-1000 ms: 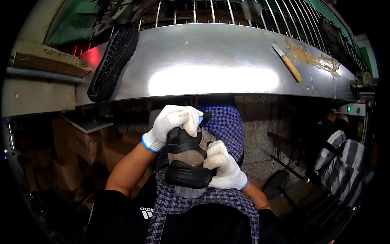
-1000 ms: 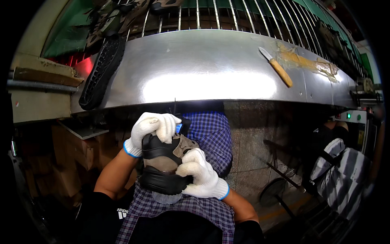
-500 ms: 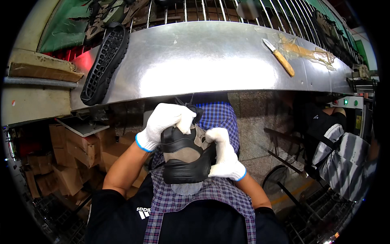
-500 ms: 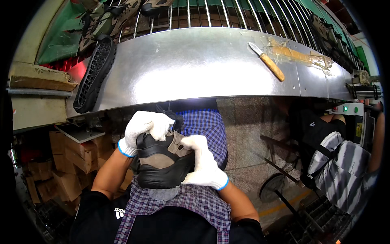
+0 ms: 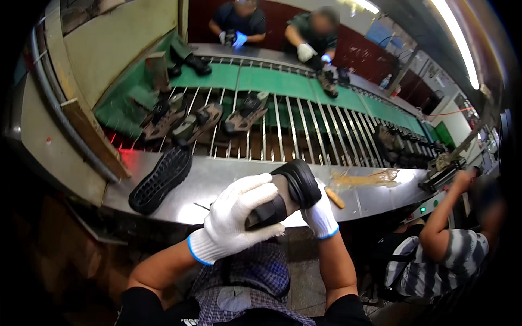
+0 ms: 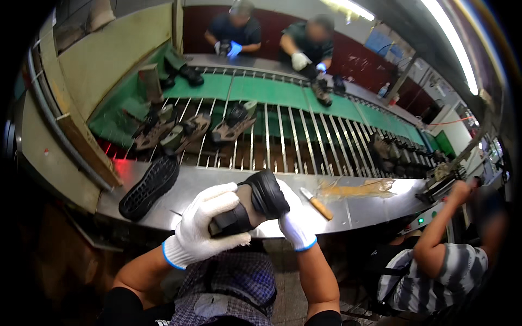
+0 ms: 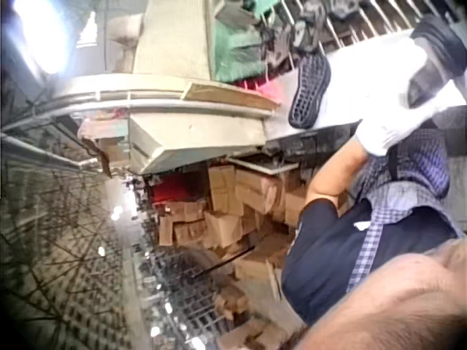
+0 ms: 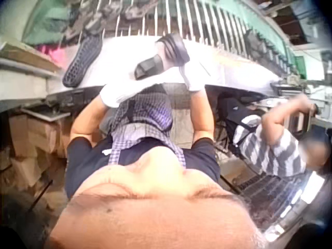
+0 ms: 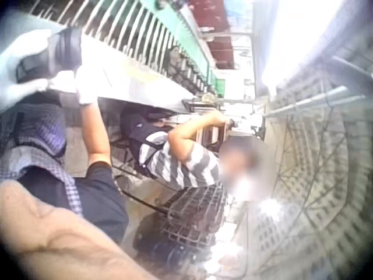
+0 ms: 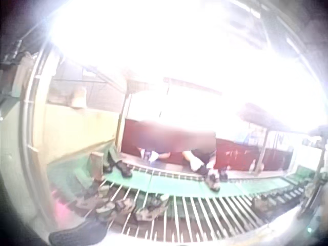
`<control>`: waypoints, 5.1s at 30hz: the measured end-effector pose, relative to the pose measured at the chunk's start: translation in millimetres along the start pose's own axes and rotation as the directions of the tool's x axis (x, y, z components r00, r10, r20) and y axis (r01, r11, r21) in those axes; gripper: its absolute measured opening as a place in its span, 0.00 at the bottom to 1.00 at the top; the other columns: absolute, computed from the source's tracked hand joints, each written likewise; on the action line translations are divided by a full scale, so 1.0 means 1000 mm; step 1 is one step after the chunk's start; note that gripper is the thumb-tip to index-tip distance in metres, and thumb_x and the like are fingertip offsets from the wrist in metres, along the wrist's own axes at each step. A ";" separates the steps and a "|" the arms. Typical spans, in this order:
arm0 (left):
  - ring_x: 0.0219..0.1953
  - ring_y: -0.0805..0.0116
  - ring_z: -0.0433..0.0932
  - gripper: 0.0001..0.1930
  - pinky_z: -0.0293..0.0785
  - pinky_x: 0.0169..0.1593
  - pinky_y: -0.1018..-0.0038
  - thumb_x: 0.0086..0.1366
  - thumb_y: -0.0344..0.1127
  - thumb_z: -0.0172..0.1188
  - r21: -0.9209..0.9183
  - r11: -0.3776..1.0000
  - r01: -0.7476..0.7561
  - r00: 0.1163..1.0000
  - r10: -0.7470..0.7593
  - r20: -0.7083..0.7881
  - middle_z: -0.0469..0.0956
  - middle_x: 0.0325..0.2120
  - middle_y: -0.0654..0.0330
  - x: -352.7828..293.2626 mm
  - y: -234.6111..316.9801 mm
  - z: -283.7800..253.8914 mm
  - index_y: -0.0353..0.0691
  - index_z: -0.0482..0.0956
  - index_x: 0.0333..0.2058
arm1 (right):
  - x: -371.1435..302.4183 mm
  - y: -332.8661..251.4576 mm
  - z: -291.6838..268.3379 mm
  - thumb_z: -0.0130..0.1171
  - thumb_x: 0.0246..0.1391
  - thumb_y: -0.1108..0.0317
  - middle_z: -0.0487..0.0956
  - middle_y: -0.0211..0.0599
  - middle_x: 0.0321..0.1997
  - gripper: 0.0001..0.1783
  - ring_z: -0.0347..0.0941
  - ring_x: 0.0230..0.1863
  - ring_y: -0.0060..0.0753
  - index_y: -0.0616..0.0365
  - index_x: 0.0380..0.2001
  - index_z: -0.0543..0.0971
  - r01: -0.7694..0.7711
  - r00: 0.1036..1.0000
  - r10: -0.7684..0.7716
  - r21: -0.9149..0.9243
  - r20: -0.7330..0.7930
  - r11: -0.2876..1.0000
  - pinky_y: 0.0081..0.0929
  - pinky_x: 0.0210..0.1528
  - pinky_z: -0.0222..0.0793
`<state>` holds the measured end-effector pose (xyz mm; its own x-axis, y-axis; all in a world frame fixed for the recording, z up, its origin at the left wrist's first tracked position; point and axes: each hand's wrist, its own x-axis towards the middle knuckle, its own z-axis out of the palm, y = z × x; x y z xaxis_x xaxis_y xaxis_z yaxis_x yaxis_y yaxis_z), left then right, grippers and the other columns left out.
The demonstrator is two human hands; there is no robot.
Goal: The person takes a shoe from a conveyor belt, presses the sole onto the upper by hand, and places it back onto the conveyor.
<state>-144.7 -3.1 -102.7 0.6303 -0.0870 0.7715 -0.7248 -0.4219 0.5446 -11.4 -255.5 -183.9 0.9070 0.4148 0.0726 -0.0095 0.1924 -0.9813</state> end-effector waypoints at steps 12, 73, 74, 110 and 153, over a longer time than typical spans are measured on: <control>0.61 0.35 0.84 0.40 0.82 0.64 0.53 0.52 0.37 0.87 0.016 0.999 0.031 0.999 -0.031 0.039 0.81 0.60 0.32 0.015 -0.028 0.017 0.37 0.78 0.62 | 0.042 -0.148 0.043 0.51 0.77 0.53 0.82 0.46 0.66 0.25 0.83 0.62 0.49 0.58 0.65 0.78 0.605 0.797 -0.055 -0.794 0.602 0.068 0.39 0.66 0.75; 0.59 0.63 0.83 0.31 0.79 0.65 0.66 0.68 0.30 0.74 -0.114 0.865 0.489 0.833 -0.501 -0.233 0.83 0.58 0.48 0.019 -0.105 -0.029 0.32 0.73 0.66 | 0.114 -0.038 0.087 0.58 0.74 0.49 0.81 0.61 0.64 0.38 0.84 0.60 0.65 0.54 0.78 0.61 0.307 0.950 -0.161 -0.707 0.267 0.637 0.49 0.64 0.78; 0.60 0.63 0.82 0.31 0.78 0.66 0.66 0.68 0.29 0.74 -0.167 0.859 0.485 0.830 -0.512 -0.224 0.82 0.60 0.48 0.018 -0.103 -0.030 0.32 0.72 0.66 | 0.112 -0.032 0.087 0.58 0.73 0.50 0.81 0.61 0.65 0.39 0.84 0.60 0.65 0.54 0.78 0.60 0.325 0.945 -0.185 -0.690 0.271 0.647 0.49 0.65 0.78; 0.53 0.39 0.87 0.44 0.85 0.58 0.50 0.44 0.43 0.90 0.013 1.000 0.001 0.999 -0.001 0.036 0.84 0.54 0.42 -0.036 0.009 0.041 0.34 0.79 0.59 | -0.104 -0.060 0.052 0.61 0.71 0.36 0.79 0.51 0.67 0.48 0.77 0.67 0.45 0.74 0.70 0.70 0.175 0.900 -0.366 -0.573 -0.238 0.801 0.42 0.73 0.71; 0.56 0.52 0.87 0.17 0.85 0.62 0.58 0.72 0.38 0.58 -0.428 0.821 -0.378 0.668 0.562 0.488 0.86 0.54 0.51 -0.145 -0.026 -0.007 0.35 0.87 0.52 | -0.092 0.031 0.085 0.48 0.81 0.51 0.82 0.46 0.33 0.25 0.80 0.35 0.34 0.65 0.41 0.77 -0.217 0.959 0.283 -0.600 0.017 0.770 0.38 0.44 0.77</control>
<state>-218.5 26.6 -226.5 0.1492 -0.7353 0.6611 -0.9524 0.0730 0.2960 -131.3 -212.0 -206.2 0.8597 0.4676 -0.2055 0.0485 -0.4752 -0.8785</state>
